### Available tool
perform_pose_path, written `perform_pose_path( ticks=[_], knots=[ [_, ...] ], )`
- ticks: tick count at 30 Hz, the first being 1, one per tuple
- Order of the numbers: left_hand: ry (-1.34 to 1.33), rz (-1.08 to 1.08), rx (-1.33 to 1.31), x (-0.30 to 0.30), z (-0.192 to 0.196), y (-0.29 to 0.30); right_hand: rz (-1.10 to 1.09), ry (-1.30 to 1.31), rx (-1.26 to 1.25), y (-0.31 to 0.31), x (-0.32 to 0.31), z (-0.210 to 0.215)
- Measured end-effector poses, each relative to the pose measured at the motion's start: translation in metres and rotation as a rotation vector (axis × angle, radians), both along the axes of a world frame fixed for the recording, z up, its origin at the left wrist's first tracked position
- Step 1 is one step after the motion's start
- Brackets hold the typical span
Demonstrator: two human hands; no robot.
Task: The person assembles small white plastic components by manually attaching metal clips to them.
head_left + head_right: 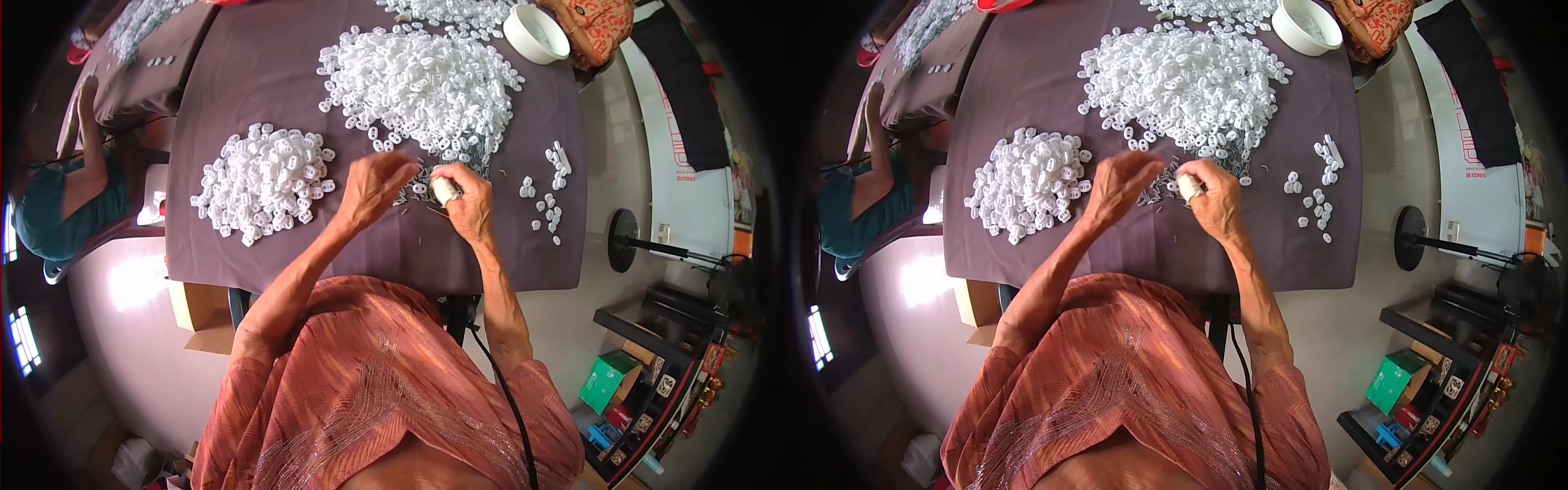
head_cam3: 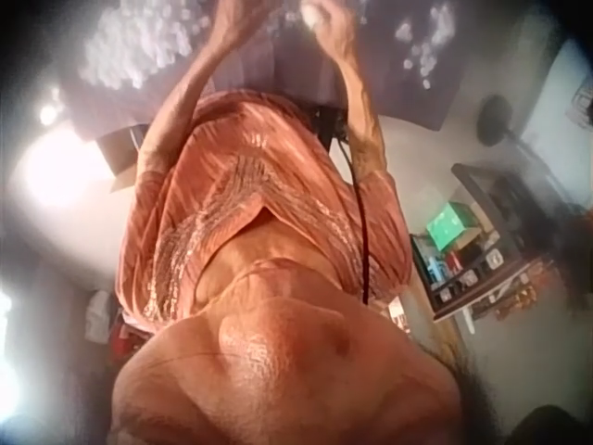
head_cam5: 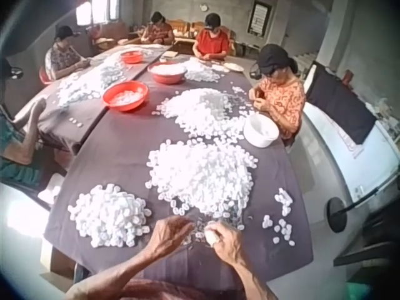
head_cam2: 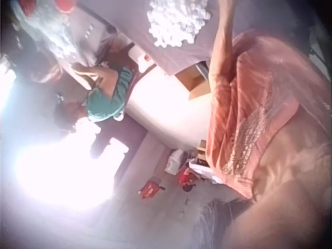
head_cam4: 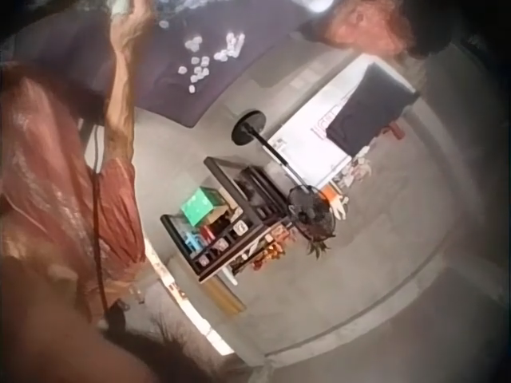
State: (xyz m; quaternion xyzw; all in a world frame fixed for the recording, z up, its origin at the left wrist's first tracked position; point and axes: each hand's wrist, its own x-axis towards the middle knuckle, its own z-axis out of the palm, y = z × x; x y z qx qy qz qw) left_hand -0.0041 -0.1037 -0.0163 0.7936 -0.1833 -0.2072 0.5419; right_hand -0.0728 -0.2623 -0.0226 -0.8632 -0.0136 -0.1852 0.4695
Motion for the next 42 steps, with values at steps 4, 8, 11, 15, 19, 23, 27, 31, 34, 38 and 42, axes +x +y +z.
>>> perform_pose_path(
  ticks=[4,8,11,15,19,23,27,31,34,38,42],
  knots=[
    [-0.785,0.13,0.102,0.031,-0.042,-0.018,-0.026,0.083,0.081,-0.009,-0.003,0.001],
    [-0.844,0.072,0.366,0.04,-0.055,-0.028,0.008,0.053,0.049,-0.005,-0.004,0.0],
    [-0.807,-0.026,0.337,0.031,-0.058,-0.024,0.003,0.089,0.064,-0.008,-0.003,-0.004],
    [-0.959,-0.134,0.207,0.011,-0.055,-0.003,-0.049,0.112,0.201,-0.018,-0.003,-0.009],
    [-0.996,-0.101,0.166,0.005,-0.061,0.015,-0.043,0.147,0.288,-0.022,-0.004,-0.01],
    [-0.899,-0.001,0.168,0.015,-0.065,0.018,-0.035,0.151,0.23,-0.02,-0.004,-0.012],
    [-0.867,0.038,0.095,0.031,-0.06,0.005,-0.028,0.168,0.209,-0.018,-0.004,-0.011],
    [-0.725,0.067,0.097,0.026,-0.05,0.007,-0.026,0.157,0.201,-0.021,-0.008,-0.013],
    [-0.763,-0.028,0.215,0.014,-0.051,0.009,-0.008,0.165,0.185,-0.019,-0.008,-0.016],
    [-0.777,-0.049,0.213,0.011,-0.053,0.003,0.008,0.154,0.136,-0.013,-0.003,-0.012],
    [-0.251,0.082,-0.03,0.012,-0.044,0.004,-0.002,0.186,0.174,-0.013,0.003,-0.001]
  ],
)
